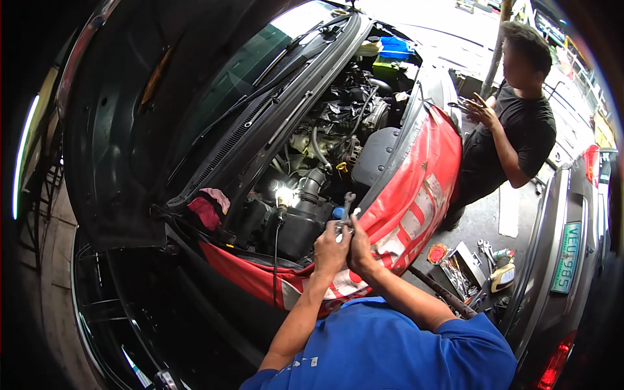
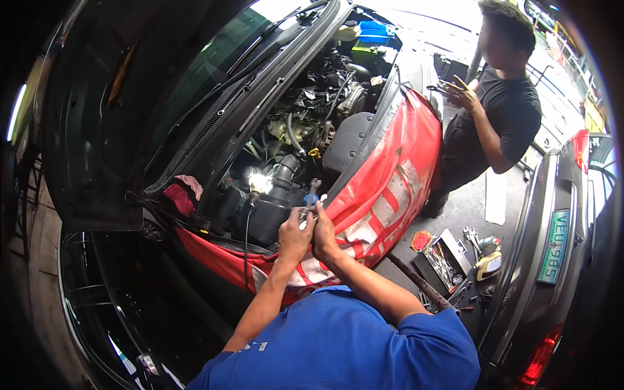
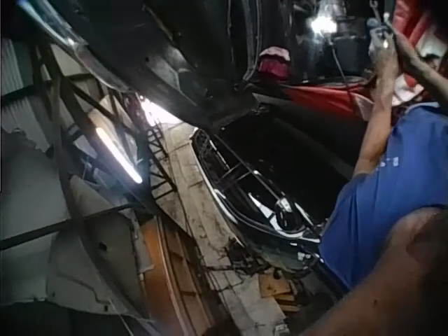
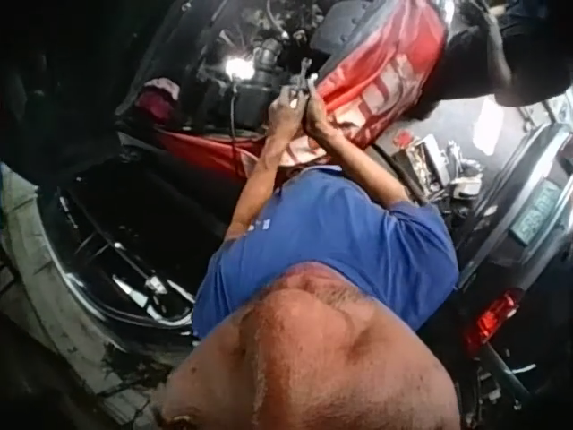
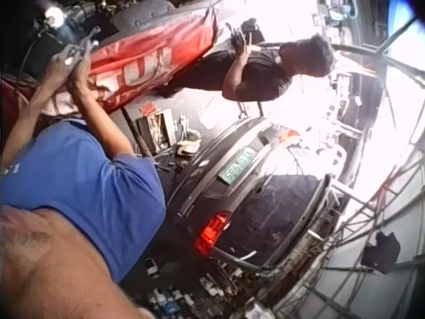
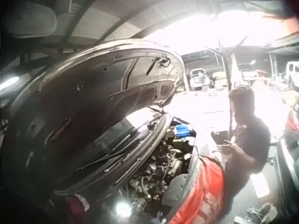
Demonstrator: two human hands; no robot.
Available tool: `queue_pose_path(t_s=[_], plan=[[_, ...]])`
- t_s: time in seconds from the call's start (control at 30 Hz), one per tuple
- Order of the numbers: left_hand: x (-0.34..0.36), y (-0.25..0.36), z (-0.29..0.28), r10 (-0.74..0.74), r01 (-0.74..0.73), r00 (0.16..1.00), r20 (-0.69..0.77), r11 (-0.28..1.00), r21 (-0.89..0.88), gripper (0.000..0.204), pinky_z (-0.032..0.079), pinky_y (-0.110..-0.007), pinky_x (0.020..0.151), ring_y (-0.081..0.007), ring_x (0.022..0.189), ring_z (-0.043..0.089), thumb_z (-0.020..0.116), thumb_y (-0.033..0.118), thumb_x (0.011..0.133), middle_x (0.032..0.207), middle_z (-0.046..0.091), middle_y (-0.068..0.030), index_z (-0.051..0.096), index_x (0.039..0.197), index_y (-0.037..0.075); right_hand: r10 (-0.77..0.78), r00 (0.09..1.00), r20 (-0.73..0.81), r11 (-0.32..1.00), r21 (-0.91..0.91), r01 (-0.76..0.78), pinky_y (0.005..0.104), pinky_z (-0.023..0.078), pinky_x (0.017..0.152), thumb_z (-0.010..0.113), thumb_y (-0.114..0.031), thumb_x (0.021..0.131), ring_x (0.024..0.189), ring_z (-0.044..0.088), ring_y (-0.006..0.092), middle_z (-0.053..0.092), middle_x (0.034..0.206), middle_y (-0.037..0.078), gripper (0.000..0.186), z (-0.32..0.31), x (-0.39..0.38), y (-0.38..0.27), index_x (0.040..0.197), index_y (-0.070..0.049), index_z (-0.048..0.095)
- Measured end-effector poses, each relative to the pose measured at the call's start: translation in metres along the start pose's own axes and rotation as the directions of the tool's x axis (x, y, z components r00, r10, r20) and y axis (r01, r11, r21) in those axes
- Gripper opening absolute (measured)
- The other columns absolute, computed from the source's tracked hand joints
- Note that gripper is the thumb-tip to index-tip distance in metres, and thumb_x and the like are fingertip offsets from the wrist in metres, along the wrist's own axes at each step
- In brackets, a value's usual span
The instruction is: The recorder is repairing or servicing a vehicle engine, using tools to manipulate components.
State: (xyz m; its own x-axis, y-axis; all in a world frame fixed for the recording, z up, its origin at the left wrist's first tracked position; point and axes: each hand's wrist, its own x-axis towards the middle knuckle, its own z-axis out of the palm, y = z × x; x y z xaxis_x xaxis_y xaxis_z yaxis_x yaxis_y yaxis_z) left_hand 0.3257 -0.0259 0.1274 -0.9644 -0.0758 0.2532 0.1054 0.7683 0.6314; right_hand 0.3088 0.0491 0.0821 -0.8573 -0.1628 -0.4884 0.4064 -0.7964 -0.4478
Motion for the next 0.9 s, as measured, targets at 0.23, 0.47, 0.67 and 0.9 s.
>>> queue_pose_path(t_s=[0.23, 0.47, 0.67, 0.9], plan=[[0.025, 0.034, 0.019, 0.186, -0.215, 0.974, 0.132, 0.939, 0.268, 0.025, 0.055, -0.04, 0.059, -0.0347, 0.07, 0.065, 0.053, 0.026, 0.094, 0.086, 0.062, -0.0173, 0.059, 0.106, 0.004, 0.082, 0.992, 0.094, 0.959, 0.263, -0.104, 0.034, 0.049, 0.072, 0.044, -0.049, 0.097, 0.075, 0.057, 0.0188, 0.057, 0.079, 0.003, 0.039, 0.0, 0.009, -0.041, 0.089, -0.014, 0.058], [0.038, 0.049, 0.021, 0.159, -0.165, 0.986, 0.043, 0.956, 0.243, 0.026, 0.056, -0.039, 0.059, -0.0332, 0.072, 0.064, 0.058, 0.025, 0.091, 0.091, 0.053, -0.0156, 0.064, 0.11, 0.009, 0.092, 0.983, 0.16, 0.91, 0.388, -0.148, 0.0366, 0.05, 0.079, 0.042, -0.041, 0.1, 0.084, 0.058, 0.0229, 0.058, 0.089, 0.007, 0.031, -0.013, 0.035, -0.047, 0.102, -0.012, 0.053], [0.035, 0.052, 0.019, 0.095, -0.096, 0.995, 0.013, 0.97, 0.223, 0.026, 0.055, -0.037, 0.066, -0.0281, 0.081, 0.062, 0.061, 0.024, 0.089, 0.097, 0.048, -0.0129, 0.066, 0.111, 0.011, 0.135, 0.964, 0.23, 0.893, 0.394, -0.219, 0.0365, 0.05, 0.079, 0.043, -0.039, 0.1, 0.084, 0.058, 0.0232, 0.058, 0.09, 0.007, 0.028, -0.009, 0.033, -0.05, 0.101, -0.013, 0.053], [0.031, 0.055, 0.032, 0.18, -0.174, 0.981, -0.073, 0.982, 0.074, 0.02, 0.053, -0.039, 0.064, -0.0314, 0.076, 0.061, 0.063, 0.018, 0.088, 0.09, 0.05, -0.0142, 0.062, 0.099, 0.002, 0.085, 0.962, 0.259, 0.975, 0.177, -0.134, 0.0418, 0.046, 0.086, 0.042, -0.043, 0.099, 0.098, 0.055, 0.0237, 0.056, 0.104, 0.009, 0.031, -0.053, 0.064, -0.04, 0.112, -0.015, 0.048]])
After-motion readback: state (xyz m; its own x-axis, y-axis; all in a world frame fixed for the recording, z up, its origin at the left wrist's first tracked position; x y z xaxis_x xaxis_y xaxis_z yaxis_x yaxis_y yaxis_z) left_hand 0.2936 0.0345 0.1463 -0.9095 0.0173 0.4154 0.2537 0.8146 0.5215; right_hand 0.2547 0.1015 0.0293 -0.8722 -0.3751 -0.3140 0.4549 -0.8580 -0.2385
